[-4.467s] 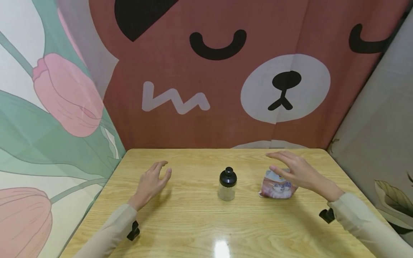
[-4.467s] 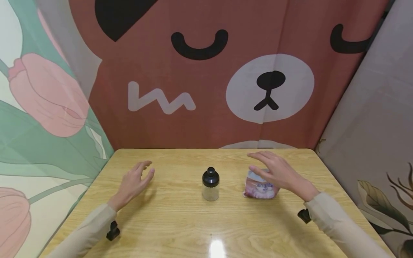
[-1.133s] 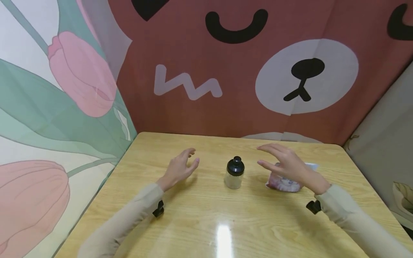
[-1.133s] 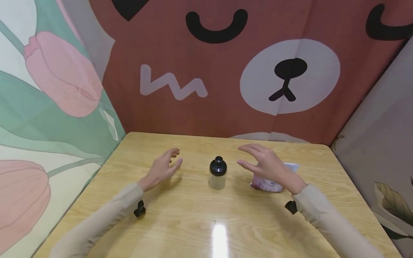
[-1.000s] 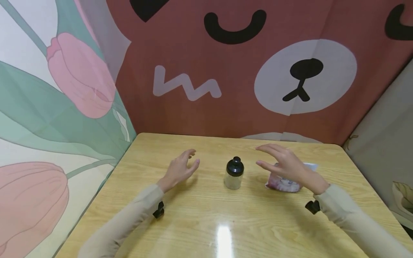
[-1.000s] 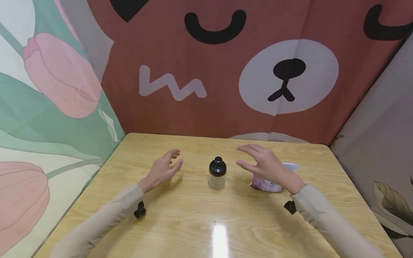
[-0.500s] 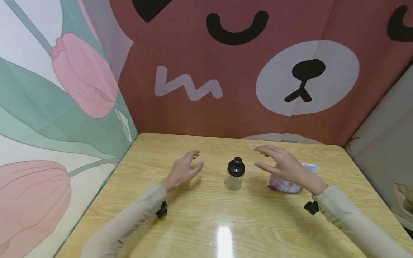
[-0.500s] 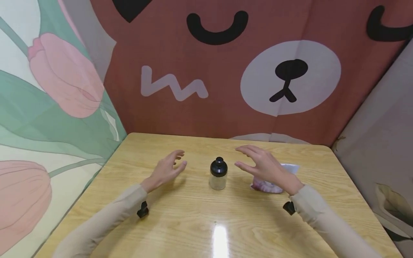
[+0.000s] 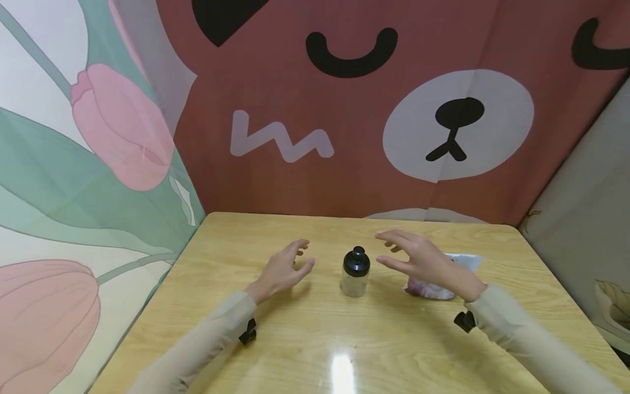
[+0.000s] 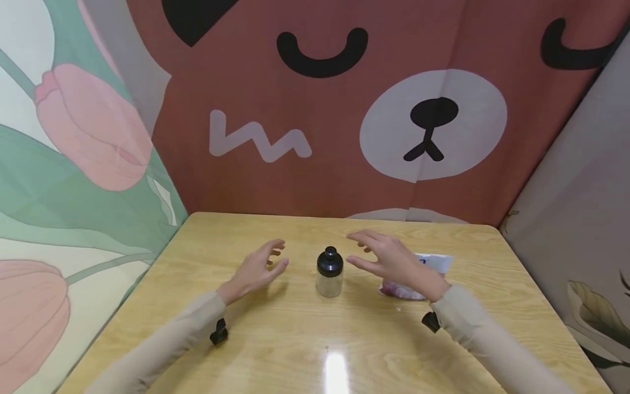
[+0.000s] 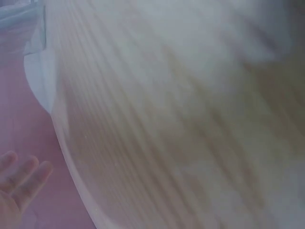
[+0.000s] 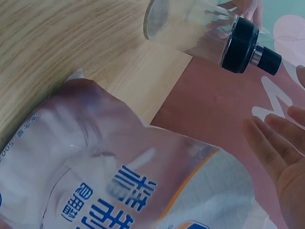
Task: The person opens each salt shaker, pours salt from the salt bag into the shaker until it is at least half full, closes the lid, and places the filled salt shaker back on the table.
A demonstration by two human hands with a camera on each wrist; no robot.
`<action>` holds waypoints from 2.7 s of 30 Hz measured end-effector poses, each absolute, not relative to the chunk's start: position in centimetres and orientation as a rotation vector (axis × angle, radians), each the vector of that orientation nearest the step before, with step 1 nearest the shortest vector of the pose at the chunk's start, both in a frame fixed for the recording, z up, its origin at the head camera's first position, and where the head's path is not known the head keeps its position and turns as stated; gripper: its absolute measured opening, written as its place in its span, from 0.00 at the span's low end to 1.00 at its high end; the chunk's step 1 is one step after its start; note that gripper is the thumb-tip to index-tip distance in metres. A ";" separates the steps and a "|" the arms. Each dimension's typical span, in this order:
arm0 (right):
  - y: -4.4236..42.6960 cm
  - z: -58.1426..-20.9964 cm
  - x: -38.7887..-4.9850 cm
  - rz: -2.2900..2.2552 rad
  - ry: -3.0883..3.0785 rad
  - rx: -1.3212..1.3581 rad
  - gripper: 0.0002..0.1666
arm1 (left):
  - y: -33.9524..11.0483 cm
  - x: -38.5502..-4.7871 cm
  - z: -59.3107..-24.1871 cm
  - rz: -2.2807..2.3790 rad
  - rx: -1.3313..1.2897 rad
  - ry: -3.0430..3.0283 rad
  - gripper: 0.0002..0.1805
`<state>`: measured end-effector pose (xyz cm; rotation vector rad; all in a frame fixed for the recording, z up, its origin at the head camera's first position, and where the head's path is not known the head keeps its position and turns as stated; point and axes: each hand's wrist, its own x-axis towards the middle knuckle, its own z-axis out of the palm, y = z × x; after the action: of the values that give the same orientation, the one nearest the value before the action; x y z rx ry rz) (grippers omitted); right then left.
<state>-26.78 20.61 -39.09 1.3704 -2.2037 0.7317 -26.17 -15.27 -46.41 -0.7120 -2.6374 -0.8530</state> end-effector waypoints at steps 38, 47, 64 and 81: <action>17.5 -40.2 -26.8 0.825 -2.410 1.322 0.27 | -12.5 -25.7 -46.5 -0.942 -0.908 -2.762 0.37; 16.6 -40.4 -26.7 0.844 -2.408 1.333 0.24 | -11.4 -25.6 -46.4 -0.971 -0.951 -2.774 0.39; 15.8 -40.4 -26.6 0.916 -2.440 1.313 0.17 | -9.1 -25.8 -46.6 -0.943 -1.072 -2.757 0.40; 15.5 -40.3 -26.4 0.921 -2.447 1.309 0.17 | -7.8 -25.9 -46.7 -0.945 -1.093 -2.700 0.39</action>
<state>-26.44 15.55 -40.35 1.3092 -2.4475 0.9213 -25.89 -7.78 -46.66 -1.0931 -2.7003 -0.9445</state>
